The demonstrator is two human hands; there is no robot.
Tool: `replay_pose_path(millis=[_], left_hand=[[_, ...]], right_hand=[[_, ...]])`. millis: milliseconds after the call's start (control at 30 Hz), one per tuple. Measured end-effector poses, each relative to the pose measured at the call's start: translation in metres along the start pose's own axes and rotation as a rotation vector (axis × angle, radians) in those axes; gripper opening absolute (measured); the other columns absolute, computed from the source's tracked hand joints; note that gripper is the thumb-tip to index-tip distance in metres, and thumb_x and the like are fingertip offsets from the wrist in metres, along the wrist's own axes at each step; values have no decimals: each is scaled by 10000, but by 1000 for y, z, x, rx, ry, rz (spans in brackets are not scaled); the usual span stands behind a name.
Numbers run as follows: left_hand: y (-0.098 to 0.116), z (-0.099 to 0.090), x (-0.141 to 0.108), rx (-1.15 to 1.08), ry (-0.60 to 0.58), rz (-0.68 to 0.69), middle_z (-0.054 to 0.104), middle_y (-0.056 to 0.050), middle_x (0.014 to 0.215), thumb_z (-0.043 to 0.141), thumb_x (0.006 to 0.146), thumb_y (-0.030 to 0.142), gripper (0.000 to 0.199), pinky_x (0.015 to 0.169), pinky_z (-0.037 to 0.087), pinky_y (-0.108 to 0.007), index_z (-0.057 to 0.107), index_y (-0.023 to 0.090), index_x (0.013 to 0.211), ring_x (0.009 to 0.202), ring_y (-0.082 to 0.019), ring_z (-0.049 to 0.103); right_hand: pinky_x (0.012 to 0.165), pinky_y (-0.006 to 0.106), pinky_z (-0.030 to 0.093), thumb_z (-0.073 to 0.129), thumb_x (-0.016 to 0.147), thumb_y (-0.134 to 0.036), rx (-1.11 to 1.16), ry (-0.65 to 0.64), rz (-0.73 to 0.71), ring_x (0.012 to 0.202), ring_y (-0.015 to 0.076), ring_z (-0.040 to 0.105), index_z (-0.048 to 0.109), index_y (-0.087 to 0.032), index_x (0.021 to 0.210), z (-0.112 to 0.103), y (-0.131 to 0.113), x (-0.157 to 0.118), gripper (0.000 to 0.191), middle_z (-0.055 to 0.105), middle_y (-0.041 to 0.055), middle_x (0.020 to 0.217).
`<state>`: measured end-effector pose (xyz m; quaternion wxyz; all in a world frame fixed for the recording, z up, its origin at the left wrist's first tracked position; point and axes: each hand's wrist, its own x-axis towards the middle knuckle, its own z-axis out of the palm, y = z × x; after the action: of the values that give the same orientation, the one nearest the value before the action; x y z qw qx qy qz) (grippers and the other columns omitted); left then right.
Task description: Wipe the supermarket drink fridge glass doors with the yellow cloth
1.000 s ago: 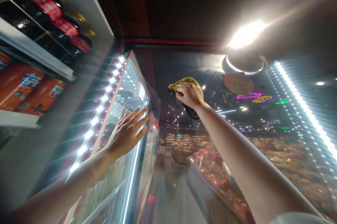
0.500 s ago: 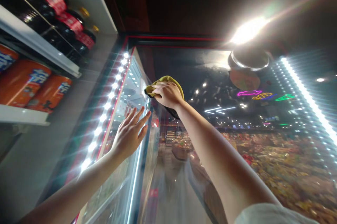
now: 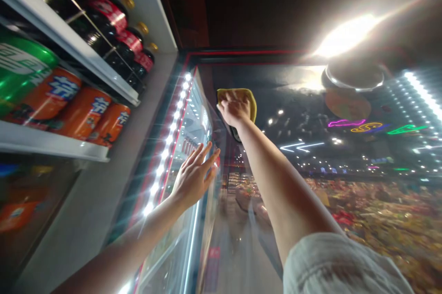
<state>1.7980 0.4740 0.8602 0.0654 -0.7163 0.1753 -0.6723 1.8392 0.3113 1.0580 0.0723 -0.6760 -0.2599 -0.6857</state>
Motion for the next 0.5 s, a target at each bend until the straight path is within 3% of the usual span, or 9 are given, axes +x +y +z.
replay_pose_path(millis=[67, 133, 200, 300, 400, 500], left_hand=[[-10, -6, -6, 28, 5, -16, 412, -79, 1615, 483, 991, 275, 498, 1183, 408, -533, 481, 298, 1488, 1484, -288, 400], [-21, -11, -14, 62, 25, -74, 429, -92, 1601, 491, 987, 285, 500, 1175, 409, -561, 482, 300, 1487, 1477, -306, 406], [-30, -13, -22, 73, 42, -109, 442, -91, 1589, 481, 992, 300, 496, 1167, 417, -569, 481, 305, 1488, 1484, -314, 391], [-39, -12, -29, 69, 44, -90, 446, -82, 1586, 449, 1005, 305, 485, 1173, 414, -560, 479, 307, 1489, 1500, -306, 363], [-41, -11, -30, 78, 41, -80, 440, -76, 1591, 449, 1002, 292, 490, 1169, 418, -564, 471, 307, 1491, 1509, -310, 347], [-39, -15, -29, 72, 16, -84, 433, -68, 1596, 463, 994, 280, 494, 1179, 413, -543, 472, 303, 1487, 1500, -300, 365]], right_hand=[[1193, 496, 324, 462, 1035, -378, 69, -50, -236, 1397, 256, 481, 747, -291, 1172, 0, -8, -8, 328, 600, 9, 1474], [1164, 382, 372, 526, 1003, -315, 113, -50, -284, 1332, 206, 546, 770, -288, 1127, -6, 2, -16, 275, 664, -15, 1397], [1123, 352, 411, 541, 980, -250, 107, 3, -125, 1276, 206, 586, 780, -252, 1105, -10, 18, -15, 269, 694, 17, 1354], [1142, 522, 366, 464, 996, -188, 76, 94, 107, 1347, 309, 516, 749, -178, 1169, -5, 21, 6, 334, 613, 119, 1449], [1179, 643, 252, 472, 1011, -220, 75, 72, 93, 1441, 351, 404, 697, -207, 1264, 8, -18, 25, 339, 496, 107, 1561], [1211, 603, 232, 486, 1024, -298, 99, -55, -179, 1460, 311, 398, 709, -251, 1249, 18, -66, 16, 320, 498, 50, 1566]])
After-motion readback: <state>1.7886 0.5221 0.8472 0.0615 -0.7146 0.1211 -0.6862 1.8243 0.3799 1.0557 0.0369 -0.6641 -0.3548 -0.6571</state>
